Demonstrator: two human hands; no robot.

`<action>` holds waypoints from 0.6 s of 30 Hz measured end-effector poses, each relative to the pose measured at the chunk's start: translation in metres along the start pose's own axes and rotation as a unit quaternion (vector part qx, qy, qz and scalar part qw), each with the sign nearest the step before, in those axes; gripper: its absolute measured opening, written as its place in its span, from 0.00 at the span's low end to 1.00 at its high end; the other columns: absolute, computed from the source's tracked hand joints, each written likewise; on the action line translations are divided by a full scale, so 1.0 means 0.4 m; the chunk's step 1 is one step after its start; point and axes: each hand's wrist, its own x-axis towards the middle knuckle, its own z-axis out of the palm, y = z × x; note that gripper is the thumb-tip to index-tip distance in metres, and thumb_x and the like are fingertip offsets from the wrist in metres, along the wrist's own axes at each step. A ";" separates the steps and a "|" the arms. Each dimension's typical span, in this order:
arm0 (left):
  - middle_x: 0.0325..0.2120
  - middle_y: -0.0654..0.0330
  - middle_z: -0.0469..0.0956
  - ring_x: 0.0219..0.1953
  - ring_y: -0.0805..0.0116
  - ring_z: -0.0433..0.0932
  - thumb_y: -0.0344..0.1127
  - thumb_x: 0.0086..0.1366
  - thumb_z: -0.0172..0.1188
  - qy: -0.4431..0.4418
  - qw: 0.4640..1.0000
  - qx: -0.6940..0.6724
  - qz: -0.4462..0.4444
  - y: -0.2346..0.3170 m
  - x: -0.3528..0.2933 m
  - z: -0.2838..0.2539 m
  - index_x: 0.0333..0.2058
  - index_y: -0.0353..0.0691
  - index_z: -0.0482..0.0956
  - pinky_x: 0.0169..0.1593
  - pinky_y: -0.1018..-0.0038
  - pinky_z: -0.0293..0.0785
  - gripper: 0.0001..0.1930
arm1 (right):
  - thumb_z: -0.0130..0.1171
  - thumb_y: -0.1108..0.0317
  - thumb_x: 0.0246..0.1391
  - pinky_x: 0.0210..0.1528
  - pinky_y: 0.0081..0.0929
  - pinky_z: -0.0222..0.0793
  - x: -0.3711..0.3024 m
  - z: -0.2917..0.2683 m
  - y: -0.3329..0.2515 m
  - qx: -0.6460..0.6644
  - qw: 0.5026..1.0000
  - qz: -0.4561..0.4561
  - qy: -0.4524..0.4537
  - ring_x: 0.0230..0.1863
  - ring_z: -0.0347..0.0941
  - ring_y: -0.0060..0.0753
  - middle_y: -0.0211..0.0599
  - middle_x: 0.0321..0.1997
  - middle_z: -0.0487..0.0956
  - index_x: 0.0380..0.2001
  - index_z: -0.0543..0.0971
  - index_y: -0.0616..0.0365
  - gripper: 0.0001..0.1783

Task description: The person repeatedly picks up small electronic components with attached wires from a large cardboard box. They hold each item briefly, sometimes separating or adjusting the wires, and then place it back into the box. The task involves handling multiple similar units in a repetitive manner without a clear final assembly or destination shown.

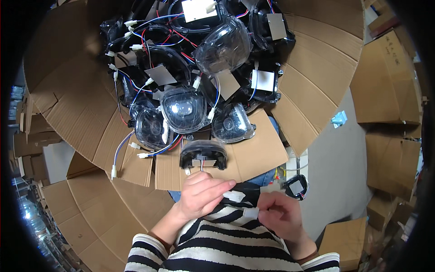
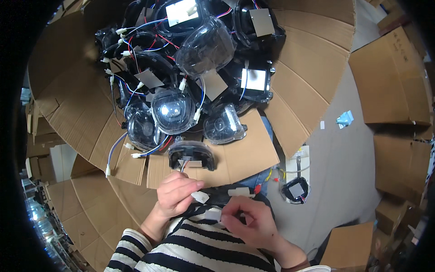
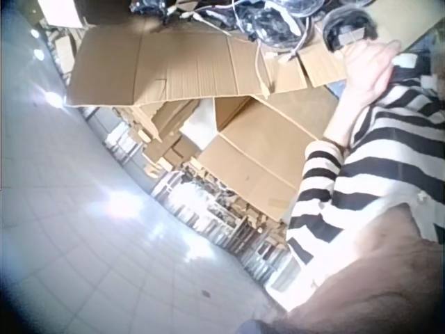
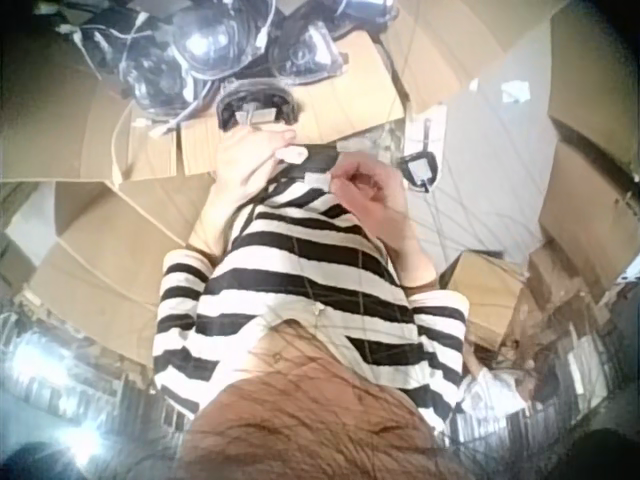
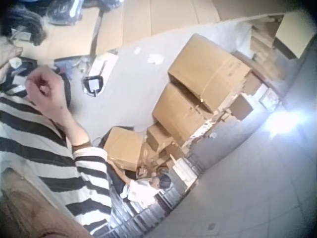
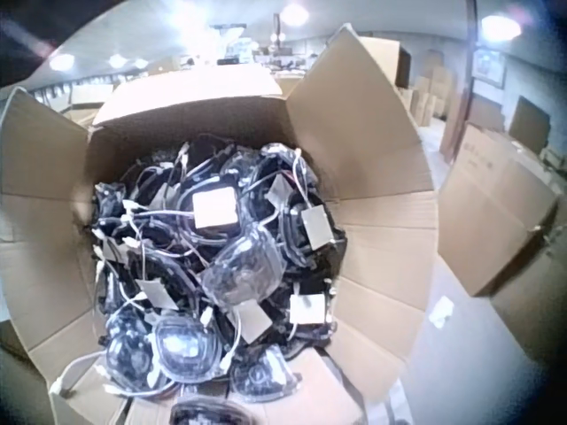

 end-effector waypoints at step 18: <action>0.22 0.64 0.73 0.17 0.73 0.65 0.28 0.38 0.57 0.028 0.989 0.111 0.095 -0.014 -0.029 0.001 0.29 0.37 0.76 0.20 0.80 0.60 0.13 | 0.53 0.75 0.44 0.20 0.11 0.58 0.007 0.012 0.039 -0.167 0.979 0.048 0.104 0.19 0.63 0.12 0.28 0.19 0.71 0.23 0.70 0.63 0.03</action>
